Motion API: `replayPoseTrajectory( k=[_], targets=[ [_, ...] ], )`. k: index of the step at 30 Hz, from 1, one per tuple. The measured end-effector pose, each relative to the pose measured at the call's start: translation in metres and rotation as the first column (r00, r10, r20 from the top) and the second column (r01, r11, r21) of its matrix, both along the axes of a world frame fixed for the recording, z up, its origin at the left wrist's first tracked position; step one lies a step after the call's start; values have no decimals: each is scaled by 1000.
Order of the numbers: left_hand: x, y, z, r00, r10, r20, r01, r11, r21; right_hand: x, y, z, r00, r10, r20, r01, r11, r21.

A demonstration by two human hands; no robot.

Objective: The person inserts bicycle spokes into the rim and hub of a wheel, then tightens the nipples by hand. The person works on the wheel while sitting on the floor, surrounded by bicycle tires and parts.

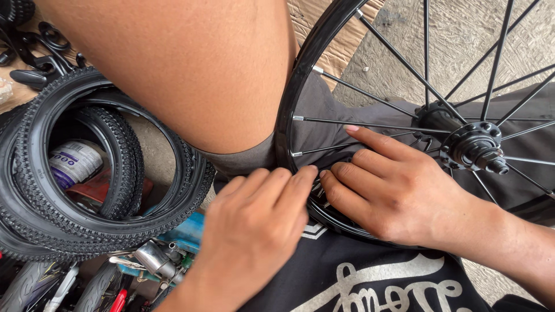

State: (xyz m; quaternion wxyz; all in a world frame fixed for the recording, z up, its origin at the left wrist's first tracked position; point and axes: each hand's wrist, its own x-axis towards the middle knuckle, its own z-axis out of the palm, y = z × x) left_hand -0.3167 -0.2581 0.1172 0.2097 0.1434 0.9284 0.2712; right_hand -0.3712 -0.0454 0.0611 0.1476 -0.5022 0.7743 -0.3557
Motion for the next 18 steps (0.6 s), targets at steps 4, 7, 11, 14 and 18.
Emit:
replayPoseTrajectory(
  k=[4, 7, 11, 14, 18],
  targets=[
    [8, -26, -5, 998, -21, -66, 26, 997, 67, 0, -1, 1, 1000, 10, 6, -10, 1000, 11],
    [24, -29, -19, 992, 89, -88, -80, 992, 96, -2, -1, 3, 1000, 15, -4, -15, 1000, 16],
    [51, -21, -41, 977, 180, -109, -172, 982, 78, -3, -2, 6, 1000, 14, 2, -14, 1000, 15],
    [69, -14, -56, 964, 264, -40, -261, 962, 75, -4, 0, 8, 1000, 31, 3, -31, 999, 34],
    [74, -9, -65, 937, 328, 123, -344, 926, 154, -5, -2, 12, 999, 52, 17, -53, 997, 57]
  ],
)
